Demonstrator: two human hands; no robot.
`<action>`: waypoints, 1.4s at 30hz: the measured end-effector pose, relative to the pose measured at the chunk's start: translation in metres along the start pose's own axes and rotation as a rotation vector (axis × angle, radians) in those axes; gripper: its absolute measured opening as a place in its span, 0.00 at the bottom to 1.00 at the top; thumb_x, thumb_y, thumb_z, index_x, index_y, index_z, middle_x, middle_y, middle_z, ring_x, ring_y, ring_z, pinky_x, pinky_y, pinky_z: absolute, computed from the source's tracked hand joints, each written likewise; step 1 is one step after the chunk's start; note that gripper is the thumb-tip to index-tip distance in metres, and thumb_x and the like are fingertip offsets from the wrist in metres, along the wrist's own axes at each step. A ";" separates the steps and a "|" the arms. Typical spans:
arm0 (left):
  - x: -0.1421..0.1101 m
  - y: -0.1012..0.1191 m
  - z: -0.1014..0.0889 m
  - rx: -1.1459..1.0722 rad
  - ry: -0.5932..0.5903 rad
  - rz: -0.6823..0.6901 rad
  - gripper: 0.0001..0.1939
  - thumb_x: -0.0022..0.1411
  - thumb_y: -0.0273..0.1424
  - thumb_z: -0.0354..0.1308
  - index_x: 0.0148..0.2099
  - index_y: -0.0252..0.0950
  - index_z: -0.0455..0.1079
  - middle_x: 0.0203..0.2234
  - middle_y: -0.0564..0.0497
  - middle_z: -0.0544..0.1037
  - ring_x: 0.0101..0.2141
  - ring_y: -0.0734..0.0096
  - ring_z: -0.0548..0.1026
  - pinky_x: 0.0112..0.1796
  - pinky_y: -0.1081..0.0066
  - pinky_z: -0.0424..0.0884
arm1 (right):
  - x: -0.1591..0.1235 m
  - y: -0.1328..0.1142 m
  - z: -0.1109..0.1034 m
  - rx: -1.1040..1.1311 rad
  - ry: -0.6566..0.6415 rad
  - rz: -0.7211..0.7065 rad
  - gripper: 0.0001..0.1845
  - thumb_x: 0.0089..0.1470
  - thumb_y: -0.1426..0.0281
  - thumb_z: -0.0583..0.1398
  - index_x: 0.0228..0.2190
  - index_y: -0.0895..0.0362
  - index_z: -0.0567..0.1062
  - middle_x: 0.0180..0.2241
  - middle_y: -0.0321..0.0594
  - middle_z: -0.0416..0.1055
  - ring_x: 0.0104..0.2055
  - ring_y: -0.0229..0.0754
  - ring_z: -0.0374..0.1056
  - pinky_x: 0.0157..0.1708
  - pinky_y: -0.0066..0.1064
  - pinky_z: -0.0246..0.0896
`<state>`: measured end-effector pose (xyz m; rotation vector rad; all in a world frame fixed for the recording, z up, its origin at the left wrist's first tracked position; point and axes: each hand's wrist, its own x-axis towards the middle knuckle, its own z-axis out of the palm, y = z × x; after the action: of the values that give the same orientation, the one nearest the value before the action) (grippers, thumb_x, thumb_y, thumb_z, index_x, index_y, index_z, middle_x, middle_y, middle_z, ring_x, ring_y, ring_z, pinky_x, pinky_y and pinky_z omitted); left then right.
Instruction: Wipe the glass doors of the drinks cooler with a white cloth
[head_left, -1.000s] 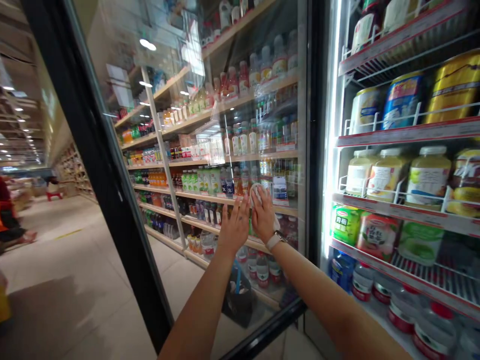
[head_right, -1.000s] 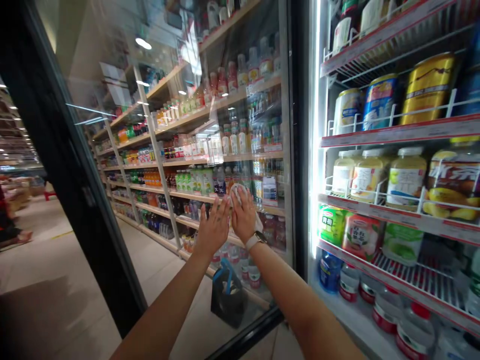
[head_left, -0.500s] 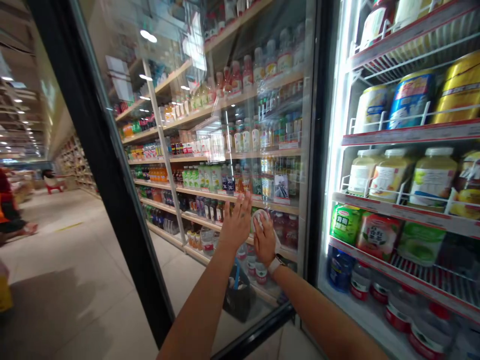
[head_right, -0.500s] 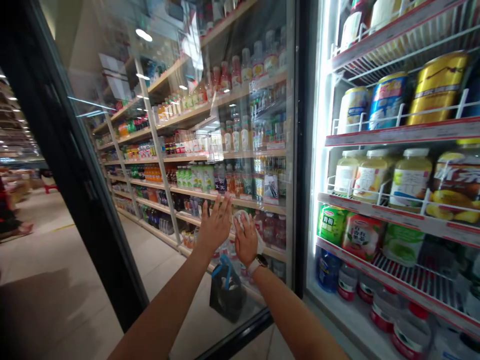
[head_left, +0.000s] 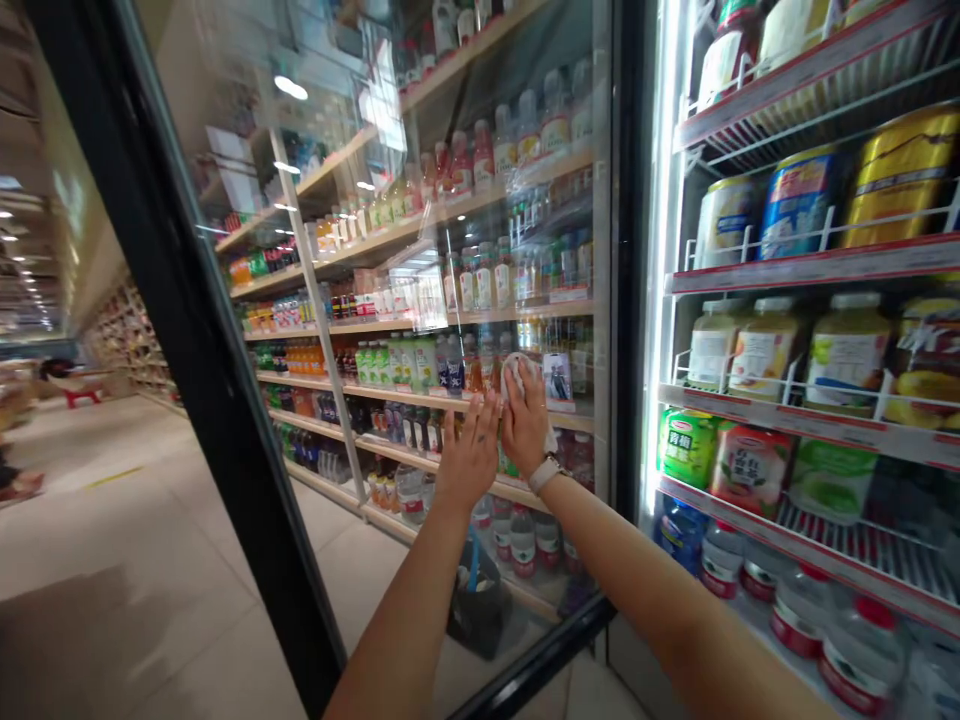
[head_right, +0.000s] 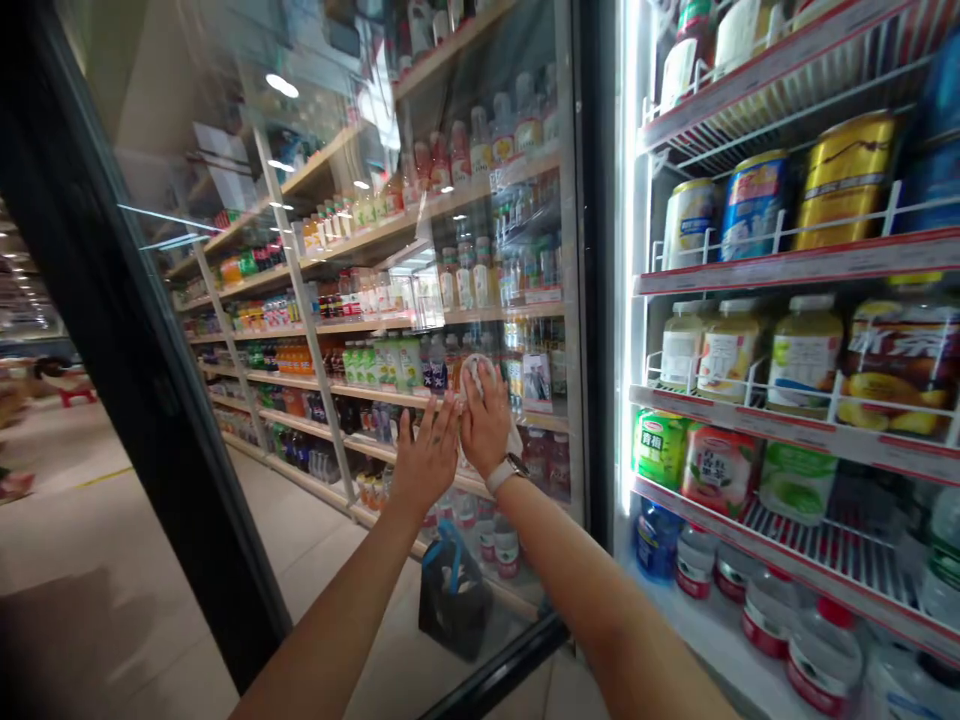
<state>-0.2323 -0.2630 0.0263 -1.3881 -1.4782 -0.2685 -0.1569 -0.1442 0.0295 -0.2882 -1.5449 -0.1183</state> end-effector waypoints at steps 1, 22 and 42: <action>0.000 0.000 0.001 0.000 -0.001 0.001 0.32 0.69 0.29 0.43 0.71 0.32 0.38 0.68 0.41 0.48 0.69 0.57 0.44 0.65 0.43 0.45 | -0.003 0.000 0.001 -0.003 0.002 -0.001 0.31 0.66 0.69 0.46 0.68 0.48 0.47 0.70 0.41 0.44 0.72 0.51 0.37 0.68 0.58 0.43; 0.001 -0.004 0.008 0.005 0.037 0.012 0.31 0.70 0.30 0.42 0.71 0.31 0.41 0.68 0.43 0.47 0.69 0.58 0.42 0.66 0.44 0.39 | -0.053 -0.001 -0.005 -0.031 -0.085 -0.016 0.35 0.64 0.73 0.47 0.68 0.47 0.44 0.71 0.41 0.41 0.72 0.52 0.39 0.66 0.59 0.47; 0.000 -0.007 0.013 0.031 0.027 0.008 0.31 0.70 0.31 0.44 0.71 0.31 0.42 0.68 0.43 0.48 0.69 0.57 0.42 0.66 0.43 0.43 | -0.116 0.007 -0.009 -0.081 -0.204 -0.026 0.36 0.62 0.75 0.48 0.68 0.49 0.46 0.71 0.41 0.42 0.73 0.53 0.35 0.66 0.61 0.47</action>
<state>-0.2449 -0.2556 0.0244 -1.3602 -1.4491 -0.2575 -0.1491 -0.1517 -0.0865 -0.3523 -1.7491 -0.1766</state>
